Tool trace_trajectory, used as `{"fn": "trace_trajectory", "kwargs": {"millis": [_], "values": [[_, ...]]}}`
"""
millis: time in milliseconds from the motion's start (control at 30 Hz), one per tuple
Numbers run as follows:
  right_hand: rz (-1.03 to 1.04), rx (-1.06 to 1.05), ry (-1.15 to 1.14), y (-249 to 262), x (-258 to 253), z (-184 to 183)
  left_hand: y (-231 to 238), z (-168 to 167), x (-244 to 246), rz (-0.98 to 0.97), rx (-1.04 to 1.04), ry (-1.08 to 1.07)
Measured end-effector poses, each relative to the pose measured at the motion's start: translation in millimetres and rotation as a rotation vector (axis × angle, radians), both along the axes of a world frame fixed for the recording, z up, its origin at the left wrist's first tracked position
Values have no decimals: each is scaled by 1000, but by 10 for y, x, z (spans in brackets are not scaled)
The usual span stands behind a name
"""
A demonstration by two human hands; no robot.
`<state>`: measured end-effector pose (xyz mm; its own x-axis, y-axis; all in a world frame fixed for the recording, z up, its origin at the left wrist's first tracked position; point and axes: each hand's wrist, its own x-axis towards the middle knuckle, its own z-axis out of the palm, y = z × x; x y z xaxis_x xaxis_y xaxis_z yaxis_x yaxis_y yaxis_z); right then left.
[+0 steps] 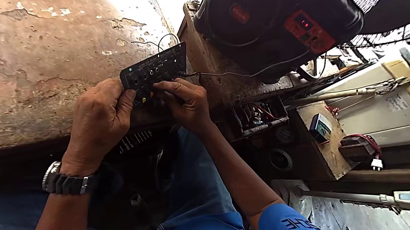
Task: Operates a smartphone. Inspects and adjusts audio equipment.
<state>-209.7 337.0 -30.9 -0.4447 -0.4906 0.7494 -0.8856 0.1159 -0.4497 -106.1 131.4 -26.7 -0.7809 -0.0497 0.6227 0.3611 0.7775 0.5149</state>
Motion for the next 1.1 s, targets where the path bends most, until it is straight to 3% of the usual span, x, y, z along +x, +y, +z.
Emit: {"fn": "trace_trajectory", "kwargs": {"millis": [467, 600, 1100], "values": [[9, -79, -89, 0, 30, 56, 0, 14, 9, -8, 10, -5], [-114, -177, -104, 4, 30, 35, -5, 7, 0, -5, 8, -1], [-122, -15, -29, -6, 3, -24, -10, -2, 2, 2, 0, -2]]}}
